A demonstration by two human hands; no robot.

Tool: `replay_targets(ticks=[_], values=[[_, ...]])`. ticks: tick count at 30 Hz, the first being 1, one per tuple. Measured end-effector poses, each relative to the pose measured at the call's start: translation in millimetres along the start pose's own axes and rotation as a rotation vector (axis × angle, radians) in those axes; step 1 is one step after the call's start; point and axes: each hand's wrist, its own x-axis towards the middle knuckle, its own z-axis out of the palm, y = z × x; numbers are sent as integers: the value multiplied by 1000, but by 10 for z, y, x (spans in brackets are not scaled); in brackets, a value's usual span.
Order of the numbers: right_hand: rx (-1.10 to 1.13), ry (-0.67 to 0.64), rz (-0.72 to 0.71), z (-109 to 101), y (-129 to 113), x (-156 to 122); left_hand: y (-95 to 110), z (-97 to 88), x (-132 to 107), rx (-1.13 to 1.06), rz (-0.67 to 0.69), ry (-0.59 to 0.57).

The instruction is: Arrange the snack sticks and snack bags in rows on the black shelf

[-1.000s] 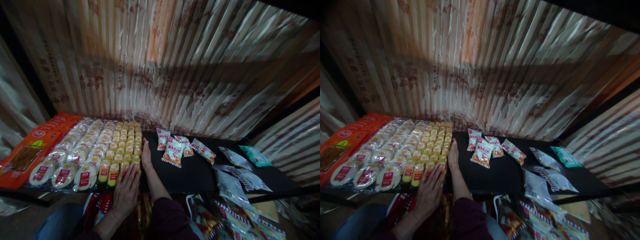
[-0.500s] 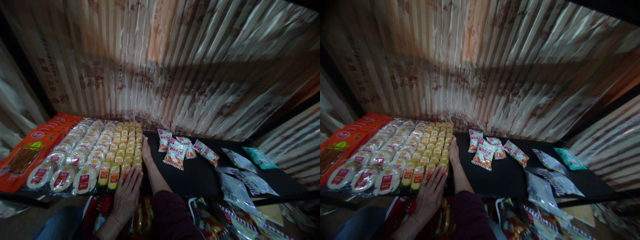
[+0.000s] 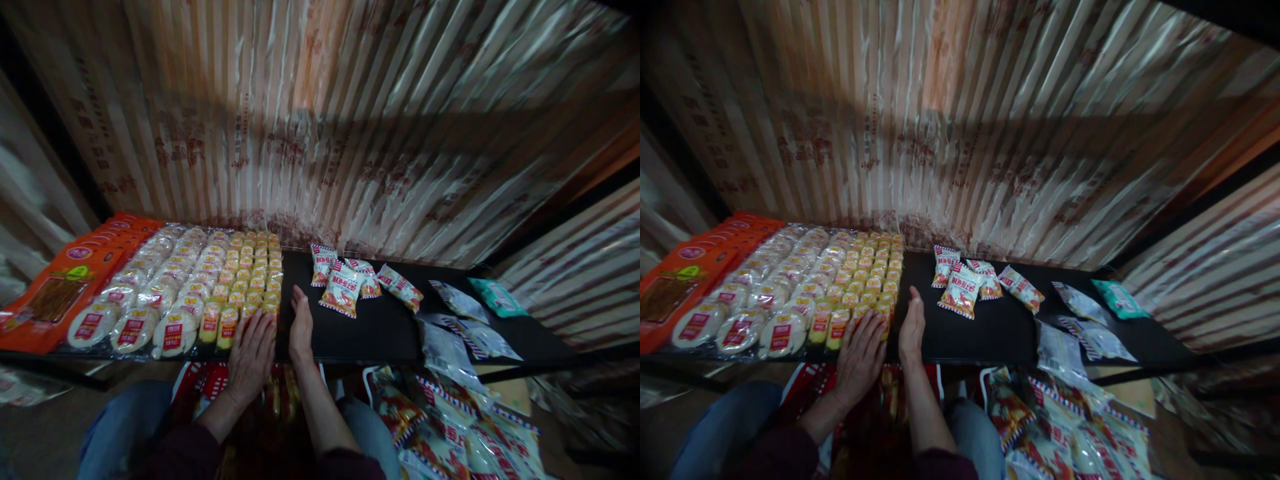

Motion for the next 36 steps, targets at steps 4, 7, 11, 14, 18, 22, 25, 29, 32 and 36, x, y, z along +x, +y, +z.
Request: replay_targets(ticks=[4, 7, 11, 14, 18, 22, 25, 29, 32, 36], values=[[-120, 24, -21, -136, -83, -434, 4, 28, -60, 11, -20, 27], [-262, -8, -38, -173, -154, -587, 0, 42, -124, 2, -16, 5], [-454, -89, -119, -180, -191, -639, -14, 35, -210, -26, -15, -29], [-540, -137, -172, -188, -152, -643, -28, 26, -269, -36, -6, -37], [-573, -145, -185, -193, -75, -620, -43, 11, -317, -61, 22, -40], [-503, -52, -196, -226, -69, -661, -4, -70, -383, -79, 69, -44], [-422, 43, -209, -307, -71, -863, 80, -149, -551, -99, 109, -80], [-411, -67, -135, -437, 105, -1283, 200, -195, -948, -219, 92, -344], [-547, -228, 62, -502, 392, -1538, 219, -228, -1246, -140, -234, -881], [-961, -593, 351, -557, 706, -1717, 139, -312, -1480, -72, -400, -1300]])
